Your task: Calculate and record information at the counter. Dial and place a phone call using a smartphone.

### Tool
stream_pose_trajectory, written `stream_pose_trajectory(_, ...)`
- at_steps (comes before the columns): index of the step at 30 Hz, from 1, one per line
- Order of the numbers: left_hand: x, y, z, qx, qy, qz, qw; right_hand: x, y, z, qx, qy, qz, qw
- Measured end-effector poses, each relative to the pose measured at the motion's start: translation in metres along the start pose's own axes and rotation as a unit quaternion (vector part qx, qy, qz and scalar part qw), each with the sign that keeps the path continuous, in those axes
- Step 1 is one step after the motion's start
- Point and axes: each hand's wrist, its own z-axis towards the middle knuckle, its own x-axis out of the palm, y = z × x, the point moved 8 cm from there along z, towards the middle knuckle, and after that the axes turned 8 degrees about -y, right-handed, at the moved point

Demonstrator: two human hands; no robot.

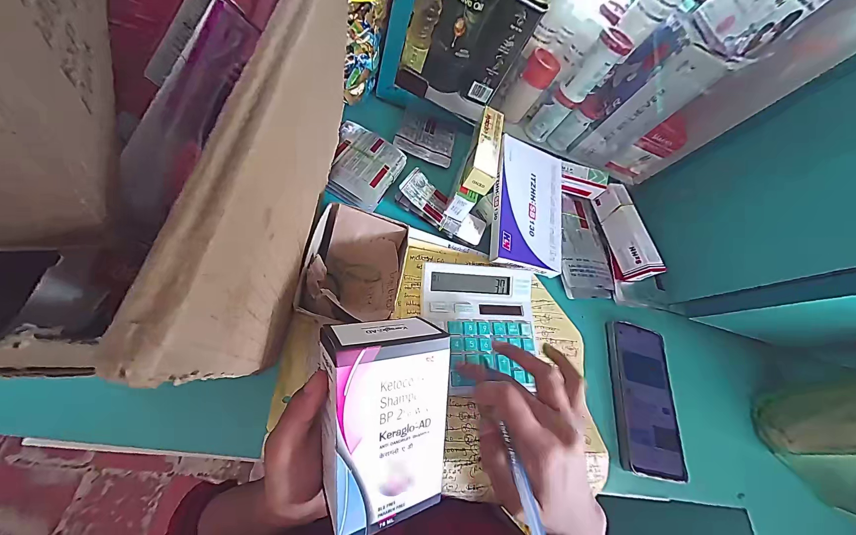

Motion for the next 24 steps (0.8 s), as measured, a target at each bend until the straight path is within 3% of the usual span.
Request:
stream_pose_trajectory(8, 0.01, -0.005, 0.001, 0.025, 0.005, 0.019, 1.0, -0.037, -0.035, -0.007, 0.103, -0.089, 0.0, 0.991)
stream_pose_trajectory(15, 0.012, -0.005, 0.001, 0.019, 0.011, 0.014, 1.0, -0.043, -0.043, -0.014, 0.123, -0.136, -0.02, 0.983)
stream_pose_trajectory(21, 0.0, 0.004, 0.002, -0.011, 0.012, -0.039, 0.999, -0.023, -0.037, -0.013, 0.112, -0.048, -0.067, 0.99)
stream_pose_trajectory(24, 0.003, 0.003, 0.002, -0.017, 0.016, -0.034, 0.999, -0.027, -0.038, -0.011, 0.117, -0.059, -0.025, 0.991)
